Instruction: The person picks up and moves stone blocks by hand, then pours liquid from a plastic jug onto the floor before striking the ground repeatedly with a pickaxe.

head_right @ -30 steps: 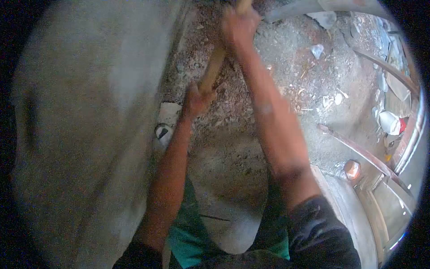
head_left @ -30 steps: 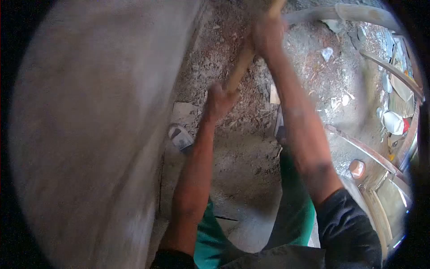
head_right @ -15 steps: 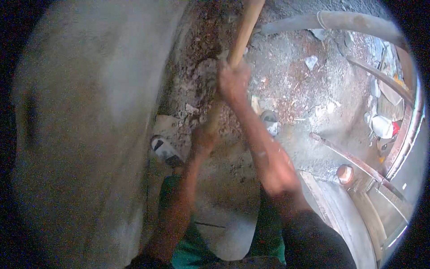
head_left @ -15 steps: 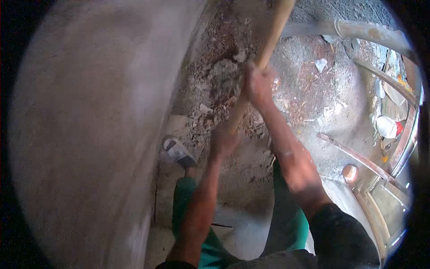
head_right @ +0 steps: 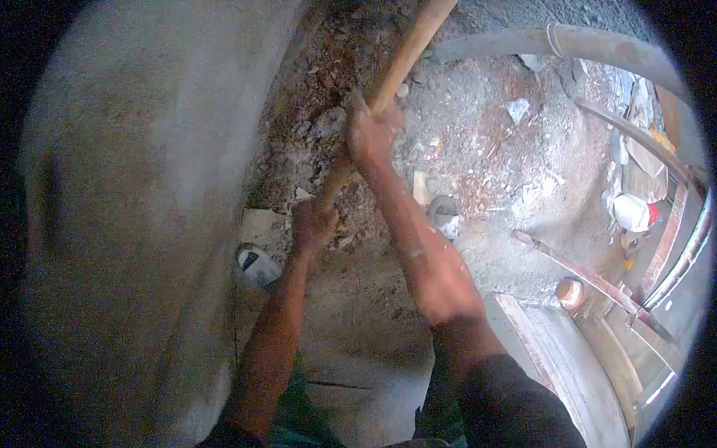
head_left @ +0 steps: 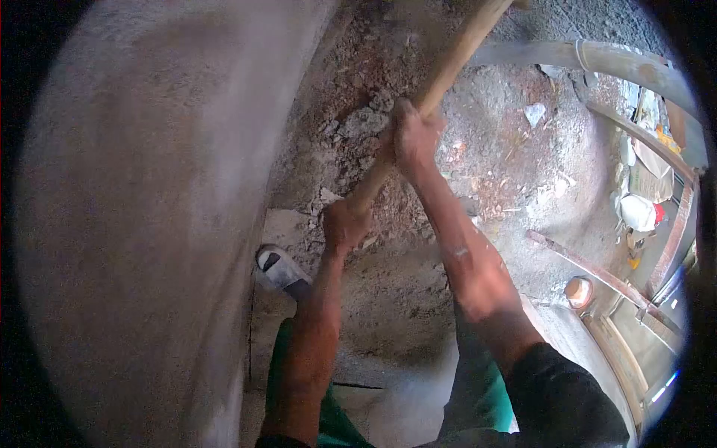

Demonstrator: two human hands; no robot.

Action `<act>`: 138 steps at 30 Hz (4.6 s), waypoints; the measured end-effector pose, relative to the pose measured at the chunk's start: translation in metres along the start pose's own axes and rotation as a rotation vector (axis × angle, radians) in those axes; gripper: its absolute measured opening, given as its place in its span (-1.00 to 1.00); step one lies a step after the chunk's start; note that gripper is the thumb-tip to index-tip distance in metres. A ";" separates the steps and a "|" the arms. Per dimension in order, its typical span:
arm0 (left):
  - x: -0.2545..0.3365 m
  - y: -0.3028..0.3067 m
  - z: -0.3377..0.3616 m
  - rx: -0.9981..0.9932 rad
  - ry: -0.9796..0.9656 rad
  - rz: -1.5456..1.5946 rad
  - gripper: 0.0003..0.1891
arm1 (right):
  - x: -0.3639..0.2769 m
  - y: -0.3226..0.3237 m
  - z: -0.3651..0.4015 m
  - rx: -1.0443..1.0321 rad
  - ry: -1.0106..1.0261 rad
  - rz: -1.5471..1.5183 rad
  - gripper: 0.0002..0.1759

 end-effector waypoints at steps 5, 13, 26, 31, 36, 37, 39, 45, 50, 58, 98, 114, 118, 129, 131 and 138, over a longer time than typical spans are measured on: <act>-0.075 -0.002 -0.153 -0.209 0.273 0.019 -0.74 | 0.005 -0.086 -0.132 0.191 0.552 0.596 -0.85; 0.042 -0.038 -0.080 0.013 0.344 0.264 -0.75 | -0.028 -0.041 -0.134 0.062 0.805 1.075 -0.82; 0.088 -0.076 0.296 -0.067 0.932 0.338 -0.68 | 0.060 0.080 0.172 -0.466 -0.561 0.128 -0.72; 0.117 -0.033 0.129 0.046 0.526 0.234 -0.63 | 0.050 0.057 0.029 -0.069 0.677 0.933 -0.70; 0.110 -0.005 0.010 -0.090 0.680 0.349 -0.74 | 0.021 -0.011 -0.109 -0.340 0.084 0.615 -0.68; 0.105 0.000 0.025 -0.023 0.662 0.335 -0.75 | 0.022 -0.027 -0.093 -0.395 0.391 1.031 -0.65; 0.108 -0.007 0.071 0.042 0.704 0.392 -0.76 | 0.045 -0.026 -0.055 -0.547 0.401 1.103 -0.58; 0.132 -0.032 0.229 0.114 1.066 0.708 -0.74 | 0.064 0.001 0.110 -0.399 0.065 0.611 -0.68; 0.139 -0.020 0.332 0.066 1.125 0.420 -0.77 | 0.099 0.048 0.223 -0.417 -0.221 0.431 -0.73; 0.164 -0.059 0.043 -0.142 0.551 0.209 -0.69 | 0.007 0.073 -0.065 -0.349 0.295 0.680 -0.71; 0.137 -0.063 0.433 -0.165 0.963 0.661 -0.77 | 0.171 0.156 0.298 -0.395 -0.212 0.850 -0.81; 0.169 -0.101 0.367 0.160 1.363 1.036 -0.68 | 0.064 0.064 0.261 -0.800 -0.650 0.693 -0.70; 0.139 -0.133 0.456 0.097 1.099 0.768 -0.77 | 0.159 0.128 0.325 -0.938 -1.185 -0.463 -0.65; 0.205 -0.147 0.455 -0.221 1.044 0.356 -0.48 | 0.166 0.222 0.302 -0.691 -0.509 0.460 -0.81; 0.195 -0.120 0.342 -0.132 0.879 0.252 -0.50 | 0.111 0.159 0.201 -0.638 -0.219 0.648 -0.75; 0.146 -0.118 0.241 0.098 0.906 0.544 -0.65 | 0.074 0.082 0.093 -0.567 0.066 0.827 -0.64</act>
Point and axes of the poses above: each hand's wrist, its own z-axis away from the middle knuckle, its own y-axis out of the back of the hand, x = y × z, the point moved 5 cm from there along -z, towards the middle knuckle, and after that the axes turned 13 degrees about z, right-handed, at the moved point
